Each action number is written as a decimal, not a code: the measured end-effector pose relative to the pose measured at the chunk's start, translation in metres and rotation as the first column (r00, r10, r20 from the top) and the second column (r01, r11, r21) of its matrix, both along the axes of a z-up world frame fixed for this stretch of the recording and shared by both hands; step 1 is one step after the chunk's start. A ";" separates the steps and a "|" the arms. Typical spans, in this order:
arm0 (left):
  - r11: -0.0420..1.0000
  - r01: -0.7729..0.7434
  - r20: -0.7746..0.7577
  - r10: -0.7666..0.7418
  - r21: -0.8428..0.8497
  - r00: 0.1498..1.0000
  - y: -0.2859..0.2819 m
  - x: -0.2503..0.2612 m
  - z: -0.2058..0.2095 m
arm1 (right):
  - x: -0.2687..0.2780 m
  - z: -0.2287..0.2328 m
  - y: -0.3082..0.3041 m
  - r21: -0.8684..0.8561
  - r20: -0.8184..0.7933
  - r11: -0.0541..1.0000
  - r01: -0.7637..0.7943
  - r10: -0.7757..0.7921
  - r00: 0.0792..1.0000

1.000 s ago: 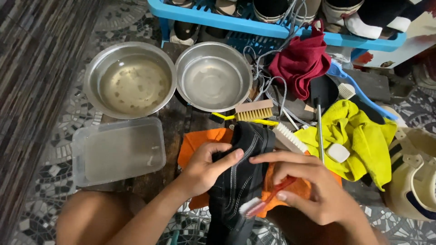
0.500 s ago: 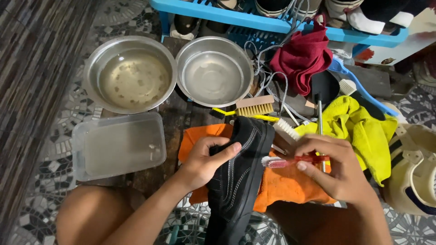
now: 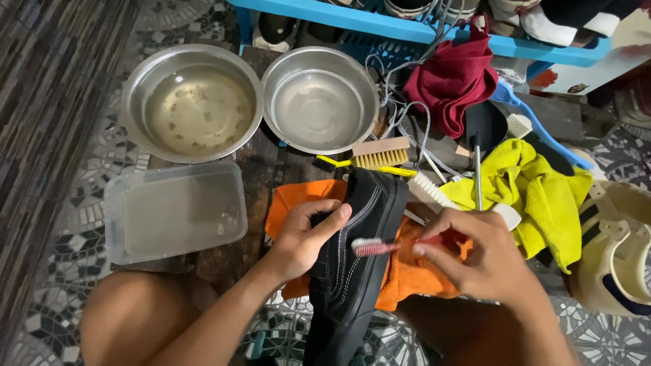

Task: The person scrubs a black sneaker with a toothbrush, repeatedly dipping it into water and applying cleaning solution. They wipe the shoe with a yellow cloth and continue scrubbing different areas of the shoe.

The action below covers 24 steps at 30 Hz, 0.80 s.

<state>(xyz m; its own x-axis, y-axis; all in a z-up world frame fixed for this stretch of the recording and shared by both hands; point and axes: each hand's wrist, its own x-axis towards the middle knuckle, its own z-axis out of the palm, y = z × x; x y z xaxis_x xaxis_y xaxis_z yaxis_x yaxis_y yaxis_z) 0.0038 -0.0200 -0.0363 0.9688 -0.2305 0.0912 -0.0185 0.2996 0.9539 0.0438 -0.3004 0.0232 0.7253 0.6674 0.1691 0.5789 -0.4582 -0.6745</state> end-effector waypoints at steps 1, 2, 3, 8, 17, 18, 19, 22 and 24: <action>1.000 0.001 -0.003 -0.001 -0.001 1.000 0.000 0.000 0.000 | 0.002 -0.002 -0.004 -0.001 -0.003 1.000 0.001 -0.001 1.000; 1.000 0.000 -0.006 0.000 0.003 1.000 0.000 0.000 0.000 | 0.005 -0.004 -0.007 -0.031 0.067 0.997 0.072 -0.069 0.995; 1.000 0.001 -0.008 0.000 0.008 1.000 0.001 0.000 0.000 | 0.007 -0.006 -0.011 -0.056 0.141 0.988 0.144 -0.135 0.981; 1.000 -0.004 0.014 0.003 0.004 1.000 0.000 0.001 -0.001 | 0.001 0.003 -0.004 -0.024 0.091 0.981 0.195 -0.192 0.977; 1.000 -0.019 0.016 0.018 0.017 1.000 0.000 0.001 -0.003 | 0.004 0.000 -0.010 -0.059 0.138 0.975 0.214 -0.204 0.969; 0.999 -0.028 0.037 0.027 0.016 0.999 -0.001 0.002 -0.004 | 0.003 0.001 -0.009 -0.070 0.156 0.976 0.208 -0.196 0.968; 1.000 -0.027 0.037 0.026 0.017 0.999 0.000 0.001 -0.002 | -0.001 0.004 -0.004 -0.069 0.156 0.975 0.209 -0.197 0.968; 0.999 -0.019 -0.005 0.019 0.026 1.000 0.000 0.001 0.000 | -0.006 0.007 0.001 -0.050 0.069 0.998 0.038 -0.035 0.997; 0.999 -0.012 0.010 0.012 0.047 1.000 0.000 0.002 -0.004 | 0.001 -0.002 -0.007 -0.041 0.207 0.997 0.067 -0.057 0.977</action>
<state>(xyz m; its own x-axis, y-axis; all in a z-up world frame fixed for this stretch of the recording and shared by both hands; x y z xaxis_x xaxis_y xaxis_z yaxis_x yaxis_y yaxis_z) 0.0053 -0.0198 -0.0399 0.9706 -0.2233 0.0899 -0.0310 0.2542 0.9667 0.0453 -0.3070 0.0208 0.7185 0.6330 0.2881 0.6722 -0.5259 -0.5211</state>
